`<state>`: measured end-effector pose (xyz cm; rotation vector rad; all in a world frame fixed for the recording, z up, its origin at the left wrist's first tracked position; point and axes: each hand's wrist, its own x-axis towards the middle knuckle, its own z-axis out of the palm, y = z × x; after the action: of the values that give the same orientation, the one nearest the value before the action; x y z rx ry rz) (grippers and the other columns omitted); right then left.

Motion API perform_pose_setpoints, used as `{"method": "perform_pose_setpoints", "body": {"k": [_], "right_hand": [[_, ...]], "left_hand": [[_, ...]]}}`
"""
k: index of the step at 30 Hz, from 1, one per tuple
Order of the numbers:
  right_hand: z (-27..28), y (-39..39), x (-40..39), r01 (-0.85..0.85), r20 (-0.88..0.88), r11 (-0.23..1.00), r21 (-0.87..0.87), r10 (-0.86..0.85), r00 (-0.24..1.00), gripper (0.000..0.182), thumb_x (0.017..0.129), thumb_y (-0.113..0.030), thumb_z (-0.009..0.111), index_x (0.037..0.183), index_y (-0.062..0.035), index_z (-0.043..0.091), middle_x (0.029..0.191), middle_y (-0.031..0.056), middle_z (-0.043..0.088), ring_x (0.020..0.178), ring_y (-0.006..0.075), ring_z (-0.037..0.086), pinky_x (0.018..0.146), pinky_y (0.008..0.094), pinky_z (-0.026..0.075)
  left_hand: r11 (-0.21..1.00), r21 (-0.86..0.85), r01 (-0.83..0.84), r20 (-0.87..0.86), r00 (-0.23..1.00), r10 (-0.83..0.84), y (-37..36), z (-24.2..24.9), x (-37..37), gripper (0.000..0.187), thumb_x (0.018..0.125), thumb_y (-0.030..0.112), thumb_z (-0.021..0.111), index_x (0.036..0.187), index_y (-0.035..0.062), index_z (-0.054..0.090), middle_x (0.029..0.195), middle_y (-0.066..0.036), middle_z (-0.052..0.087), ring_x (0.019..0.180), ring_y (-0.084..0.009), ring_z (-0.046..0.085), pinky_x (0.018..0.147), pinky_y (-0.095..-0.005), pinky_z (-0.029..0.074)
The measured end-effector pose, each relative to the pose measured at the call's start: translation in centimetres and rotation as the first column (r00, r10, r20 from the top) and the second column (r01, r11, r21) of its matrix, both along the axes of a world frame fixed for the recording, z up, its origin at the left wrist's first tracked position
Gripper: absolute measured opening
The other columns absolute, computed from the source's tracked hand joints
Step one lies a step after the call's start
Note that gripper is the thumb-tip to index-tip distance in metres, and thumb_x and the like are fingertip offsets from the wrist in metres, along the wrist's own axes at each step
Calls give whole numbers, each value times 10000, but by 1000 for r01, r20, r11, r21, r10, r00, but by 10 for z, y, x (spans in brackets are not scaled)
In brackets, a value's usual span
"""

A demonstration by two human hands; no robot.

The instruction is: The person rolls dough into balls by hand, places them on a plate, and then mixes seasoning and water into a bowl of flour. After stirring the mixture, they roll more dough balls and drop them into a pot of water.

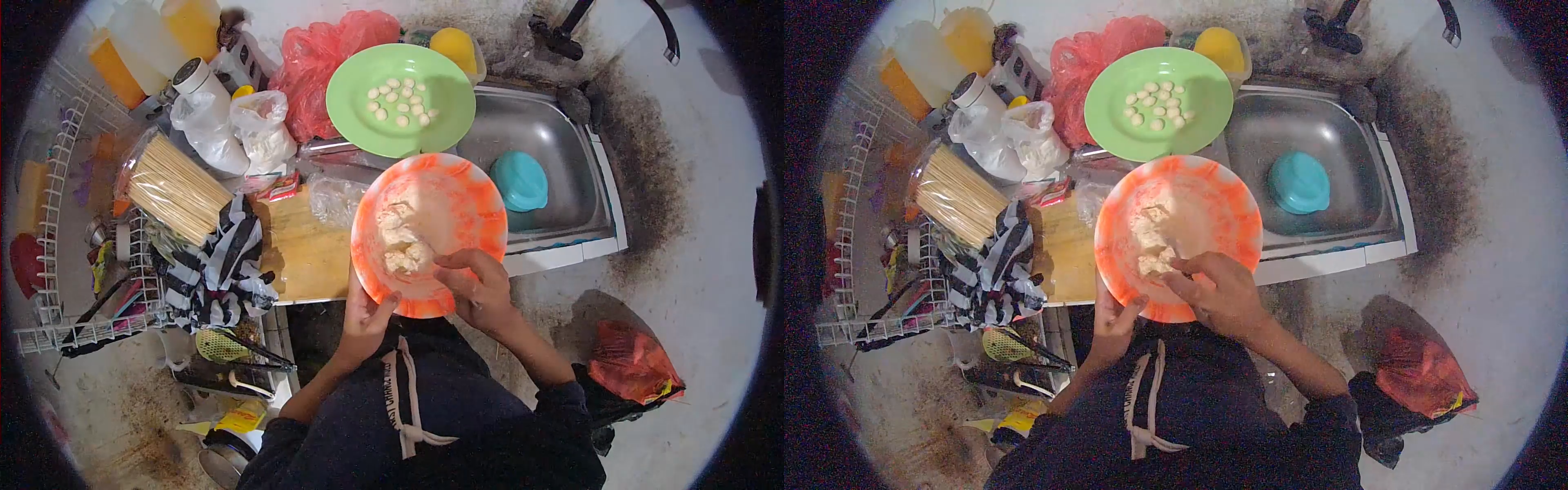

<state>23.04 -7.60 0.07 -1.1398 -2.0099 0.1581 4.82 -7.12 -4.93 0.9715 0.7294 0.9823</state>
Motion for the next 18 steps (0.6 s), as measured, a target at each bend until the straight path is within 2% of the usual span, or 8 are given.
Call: {"method": "perform_pose_setpoints", "body": {"k": [1,5,7,10,12,14,16,18], "right_hand": [[-1,0,-1,-16,-72,1000,-6,15,997,277,758,-58,584,1025,-129,556,818,89,586,735,229,601,581,358,490],[3,-4,-9,48,-84,997,-67,-54,995,228,791,-37,549,1016,-77,549,797,101,561,716,238,583,603,343,476],[-1,-1,-8,146,-348,947,-287,-245,905,167,868,-66,461,1007,-11,535,777,109,533,688,241,553,623,326,452],[-4,12,-6,204,-421,964,-169,-257,870,216,922,-101,362,952,37,526,768,119,517,670,224,529,633,321,430],[-9,14,-4,167,-507,956,-240,-270,818,236,938,-123,326,957,27,507,777,115,519,675,204,528,620,314,435],[-5,15,-4,129,-585,943,-307,-294,756,256,955,-145,290,963,17,487,786,110,522,680,184,528,607,308,439],[5,15,-6,0,-779,939,-343,-285,558,148,957,-154,295,977,-39,385,854,90,490,740,149,525,565,280,462],[5,14,-6,-14,-779,941,-338,-271,566,144,957,-162,305,977,-47,390,861,83,481,738,144,524,569,282,463]], "left_hand": [[1000,-1,-2,2,1000,2,-2,1,1,634,833,-45,451,1363,0,108,1321,-128,319,1222,-192,322,1013,-324,260],[998,65,2,-46,999,1,-7,4,2,657,827,-60,440,1373,1,80,1343,-127,287,1237,-198,301,1022,-327,246],[997,82,8,-53,999,-3,-7,3,4,665,826,-66,432,1377,3,67,1356,-126,264,1248,-199,284,1027,-329,236],[991,133,3,-40,999,2,-6,2,4,691,814,-90,413,1384,12,37,1397,-110,170,1283,-200,216,1041,-328,210],[990,128,65,-188,981,-40,-5,2,3,710,801,-110,398,1387,23,21,1419,-88,88,1307,-200,153,1048,-325,192],[988,141,56,-137,990,-37,-5,5,6,721,793,-117,399,1388,27,18,1422,-81,73,1311,-201,141,1049,-323,190],[987,154,44,-85,996,-31,-6,5,7,733,784,-125,399,1389,31,15,1426,-75,57,1315,-201,128,1050,-322,188],[993,110,52,-76,996,-43,-8,2,7,719,794,-120,392,1388,29,17,1416,-90,105,1303,-195,165,1046,-321,198]]}}
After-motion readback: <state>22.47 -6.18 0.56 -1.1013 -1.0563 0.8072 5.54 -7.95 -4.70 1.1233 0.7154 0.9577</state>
